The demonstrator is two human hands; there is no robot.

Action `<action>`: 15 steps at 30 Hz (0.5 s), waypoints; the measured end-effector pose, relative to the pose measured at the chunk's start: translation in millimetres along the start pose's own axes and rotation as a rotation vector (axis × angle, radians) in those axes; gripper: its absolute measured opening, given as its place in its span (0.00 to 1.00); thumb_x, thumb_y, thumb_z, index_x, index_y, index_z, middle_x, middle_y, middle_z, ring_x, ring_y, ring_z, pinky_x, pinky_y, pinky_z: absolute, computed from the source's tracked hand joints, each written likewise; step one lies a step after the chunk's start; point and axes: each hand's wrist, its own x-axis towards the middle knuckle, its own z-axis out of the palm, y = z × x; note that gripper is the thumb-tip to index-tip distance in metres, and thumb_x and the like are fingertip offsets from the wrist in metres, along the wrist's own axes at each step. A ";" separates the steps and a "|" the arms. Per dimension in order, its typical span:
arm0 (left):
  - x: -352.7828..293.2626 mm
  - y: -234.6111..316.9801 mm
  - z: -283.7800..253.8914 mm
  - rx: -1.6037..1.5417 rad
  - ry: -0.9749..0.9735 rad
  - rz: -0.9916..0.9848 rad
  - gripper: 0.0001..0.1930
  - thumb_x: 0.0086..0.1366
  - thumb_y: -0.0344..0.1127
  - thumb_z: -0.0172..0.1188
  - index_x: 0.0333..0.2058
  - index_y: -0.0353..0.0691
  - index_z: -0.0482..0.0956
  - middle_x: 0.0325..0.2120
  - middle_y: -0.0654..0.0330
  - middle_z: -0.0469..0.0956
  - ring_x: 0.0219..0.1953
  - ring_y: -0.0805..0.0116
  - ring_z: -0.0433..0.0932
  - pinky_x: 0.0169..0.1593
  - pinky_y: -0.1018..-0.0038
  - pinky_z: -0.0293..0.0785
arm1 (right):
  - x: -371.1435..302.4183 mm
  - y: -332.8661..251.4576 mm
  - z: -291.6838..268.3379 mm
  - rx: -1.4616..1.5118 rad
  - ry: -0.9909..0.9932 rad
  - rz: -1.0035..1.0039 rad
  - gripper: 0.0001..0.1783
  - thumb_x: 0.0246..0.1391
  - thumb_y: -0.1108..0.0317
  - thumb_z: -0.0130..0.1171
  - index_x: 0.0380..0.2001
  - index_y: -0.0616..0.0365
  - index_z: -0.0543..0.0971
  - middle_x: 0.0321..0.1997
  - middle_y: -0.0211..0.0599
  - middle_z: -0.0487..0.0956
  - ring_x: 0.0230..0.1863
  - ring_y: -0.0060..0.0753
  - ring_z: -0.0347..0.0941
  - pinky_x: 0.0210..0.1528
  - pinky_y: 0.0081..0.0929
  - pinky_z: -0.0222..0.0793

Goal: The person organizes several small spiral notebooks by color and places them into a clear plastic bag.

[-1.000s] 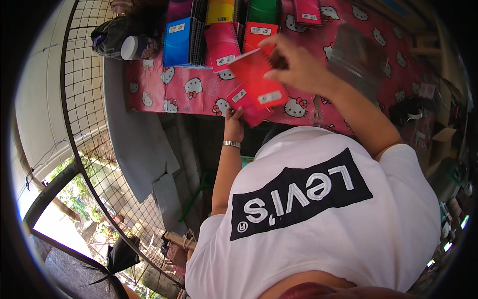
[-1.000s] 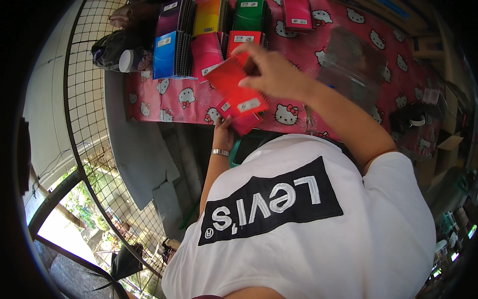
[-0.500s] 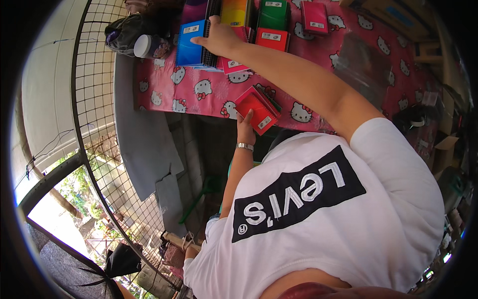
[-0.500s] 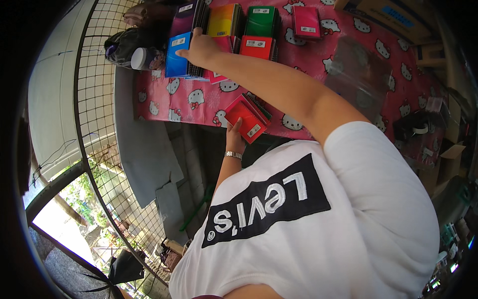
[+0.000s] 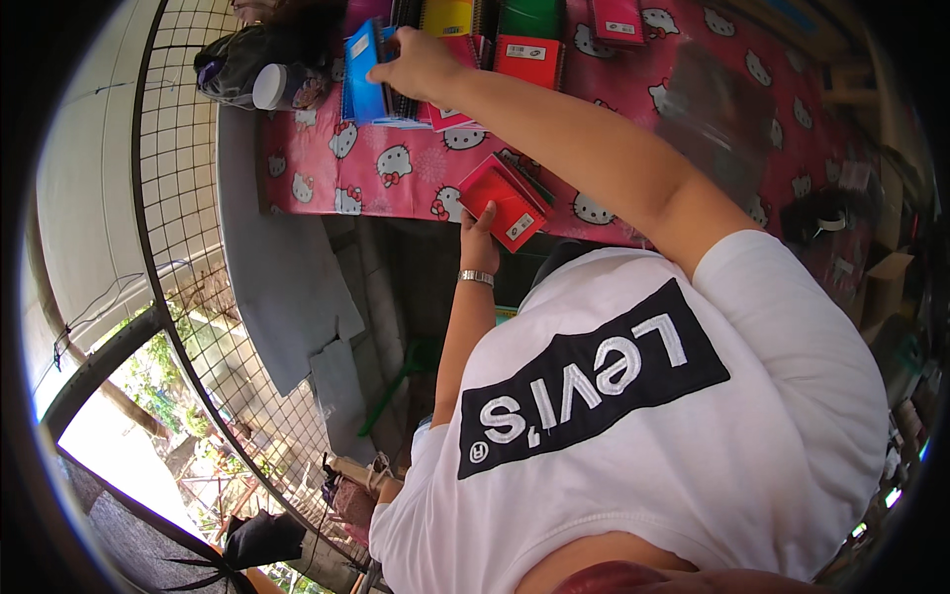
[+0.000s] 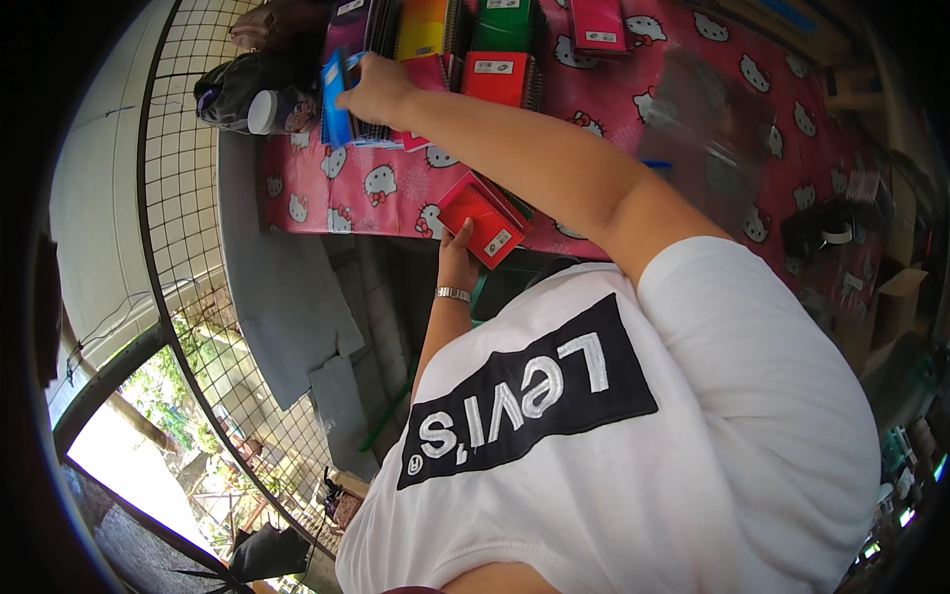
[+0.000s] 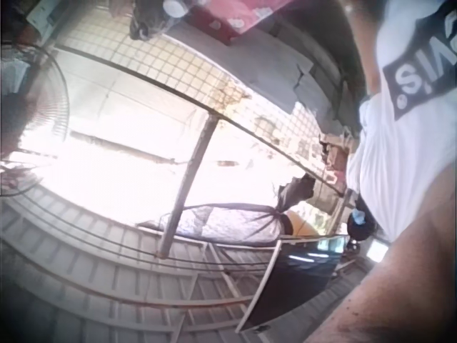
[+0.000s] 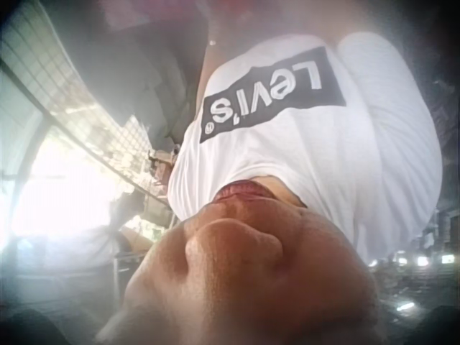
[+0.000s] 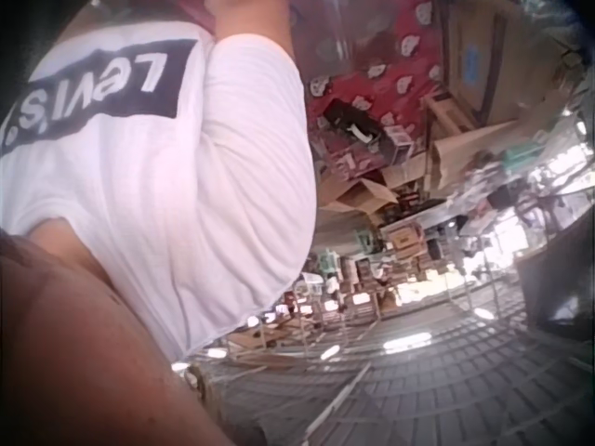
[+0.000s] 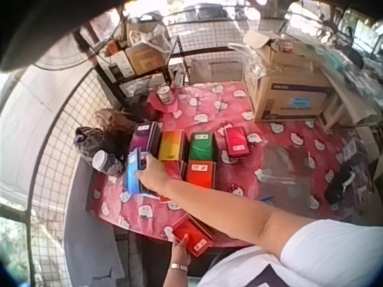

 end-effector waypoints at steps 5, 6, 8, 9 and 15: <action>-4.4 5.1 -4.2 -0.291 -0.092 -0.044 0.25 0.67 0.54 0.51 0.54 0.42 0.66 0.50 0.58 0.71 0.55 0.62 0.70 0.59 0.59 0.65 | -96.9 -5.4 -57.3 -0.082 -0.597 -0.058 0.22 0.46 0.65 0.66 0.44 0.64 0.75 0.40 0.45 0.79 0.42 0.36 0.76 0.45 0.31 0.70; -10.1 12.3 1.4 -0.316 -0.114 -0.063 0.26 0.67 0.56 0.48 0.54 0.42 0.65 0.51 0.57 0.71 0.55 0.61 0.69 0.59 0.59 0.64 | -114.6 14.7 -68.2 -0.266 -0.613 -0.064 0.21 0.47 0.65 0.65 0.43 0.63 0.75 0.40 0.45 0.79 0.42 0.36 0.76 0.46 0.32 0.70; -18.0 26.1 12.7 -0.355 -0.158 -0.108 0.30 0.68 0.61 0.42 0.56 0.42 0.64 0.52 0.57 0.70 0.56 0.60 0.68 0.61 0.57 0.61 | -147.7 99.1 -76.5 -0.240 -0.523 0.014 0.21 0.46 0.64 0.65 0.41 0.64 0.74 0.42 0.49 0.78 0.43 0.42 0.76 0.45 0.36 0.70; -8.4 13.5 -23.0 -0.366 -0.125 -0.133 0.27 0.68 0.55 0.48 0.56 0.41 0.63 0.51 0.58 0.71 0.56 0.60 0.69 0.60 0.57 0.61 | -159.4 130.0 -71.8 -0.366 -0.455 0.022 0.20 0.42 0.65 0.65 0.40 0.60 0.75 0.39 0.49 0.80 0.42 0.49 0.77 0.45 0.39 0.71; -4.7 7.2 3.5 0.027 0.025 0.006 0.23 0.62 0.37 0.61 0.52 0.39 0.64 0.45 0.58 0.73 0.46 0.63 0.75 0.49 0.65 0.73 | -170.9 73.6 -111.9 -0.608 -0.675 -0.047 0.18 0.40 0.66 0.64 0.37 0.59 0.75 0.32 0.46 0.78 0.38 0.45 0.76 0.43 0.41 0.70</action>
